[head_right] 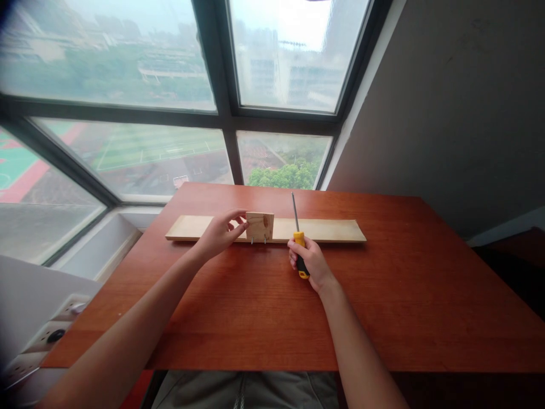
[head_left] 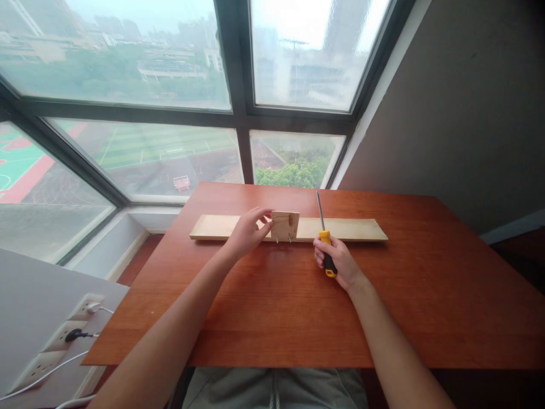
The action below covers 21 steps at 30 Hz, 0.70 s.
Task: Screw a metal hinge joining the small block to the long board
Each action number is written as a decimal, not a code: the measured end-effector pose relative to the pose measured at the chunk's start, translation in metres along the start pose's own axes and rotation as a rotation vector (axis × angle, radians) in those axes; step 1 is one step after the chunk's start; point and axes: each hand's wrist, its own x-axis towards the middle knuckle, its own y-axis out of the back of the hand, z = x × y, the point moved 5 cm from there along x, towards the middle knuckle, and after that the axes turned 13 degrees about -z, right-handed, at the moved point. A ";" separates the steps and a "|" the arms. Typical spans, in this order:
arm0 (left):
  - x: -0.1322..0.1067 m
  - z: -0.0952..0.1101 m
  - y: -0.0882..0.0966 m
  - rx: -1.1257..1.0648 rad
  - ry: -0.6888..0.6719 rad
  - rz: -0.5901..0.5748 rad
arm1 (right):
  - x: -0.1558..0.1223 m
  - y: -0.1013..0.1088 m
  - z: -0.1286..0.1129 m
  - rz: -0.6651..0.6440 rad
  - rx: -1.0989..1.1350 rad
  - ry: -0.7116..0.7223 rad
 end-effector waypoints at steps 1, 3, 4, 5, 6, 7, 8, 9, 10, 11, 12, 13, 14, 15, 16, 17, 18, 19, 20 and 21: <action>0.006 -0.004 -0.001 -0.038 0.009 -0.020 | 0.000 0.000 0.000 0.000 0.000 0.000; 0.014 -0.011 -0.003 -0.071 0.040 -0.036 | 0.000 0.000 0.000 -0.001 0.000 -0.002; 0.018 -0.015 -0.004 -0.059 0.064 -0.039 | 0.000 0.000 0.000 -0.001 -0.001 -0.004; 0.020 -0.017 -0.005 -0.030 0.091 -0.041 | 0.000 0.000 0.000 -0.001 -0.002 -0.005; 0.023 -0.019 -0.006 0.011 0.116 -0.046 | 0.000 0.000 -0.001 -0.001 -0.003 -0.007; 0.025 -0.021 -0.007 0.054 0.138 -0.053 | 0.000 -0.001 -0.001 -0.001 -0.005 -0.009; 0.026 -0.021 -0.008 0.098 0.155 -0.056 | 0.000 -0.001 -0.001 -0.001 -0.006 -0.010; 0.027 -0.021 -0.009 0.141 0.166 -0.056 | 0.000 -0.001 -0.001 -0.002 -0.007 -0.010; 0.028 -0.021 -0.009 0.186 0.172 -0.053 | 0.000 -0.002 -0.001 -0.002 -0.008 -0.011; 0.029 -0.019 -0.010 0.230 0.173 -0.050 | 0.000 -0.002 -0.002 -0.002 -0.008 -0.011; 0.030 -0.018 -0.010 0.271 0.173 -0.052 | -0.001 -0.002 -0.002 -0.002 -0.008 -0.011; 0.031 -0.016 -0.010 0.307 0.170 -0.060 | -0.001 -0.002 -0.002 -0.002 -0.008 -0.011; 0.031 -0.014 -0.011 0.332 0.166 -0.074 | -0.001 -0.002 -0.002 -0.002 -0.008 -0.012; 0.032 -0.012 -0.011 0.343 0.162 -0.089 | -0.001 -0.002 -0.002 -0.003 -0.008 -0.013; 0.032 -0.011 -0.011 0.342 0.159 -0.100 | -0.001 -0.002 -0.002 -0.003 -0.008 -0.014; 0.032 -0.010 -0.011 0.332 0.158 -0.106 | -0.001 -0.002 -0.001 -0.003 -0.008 -0.015; 0.033 -0.010 -0.010 0.312 0.159 -0.108 | 0.000 -0.002 -0.001 -0.003 -0.009 -0.017; 0.033 -0.010 -0.010 0.281 0.163 -0.104 | 0.000 -0.002 -0.001 -0.002 -0.010 -0.017; 0.033 -0.011 -0.009 0.239 0.171 -0.096 | 0.000 -0.002 -0.001 -0.001 -0.010 -0.016; 0.034 -0.011 -0.008 0.189 0.177 -0.081 | 0.000 -0.002 -0.002 0.000 -0.011 -0.016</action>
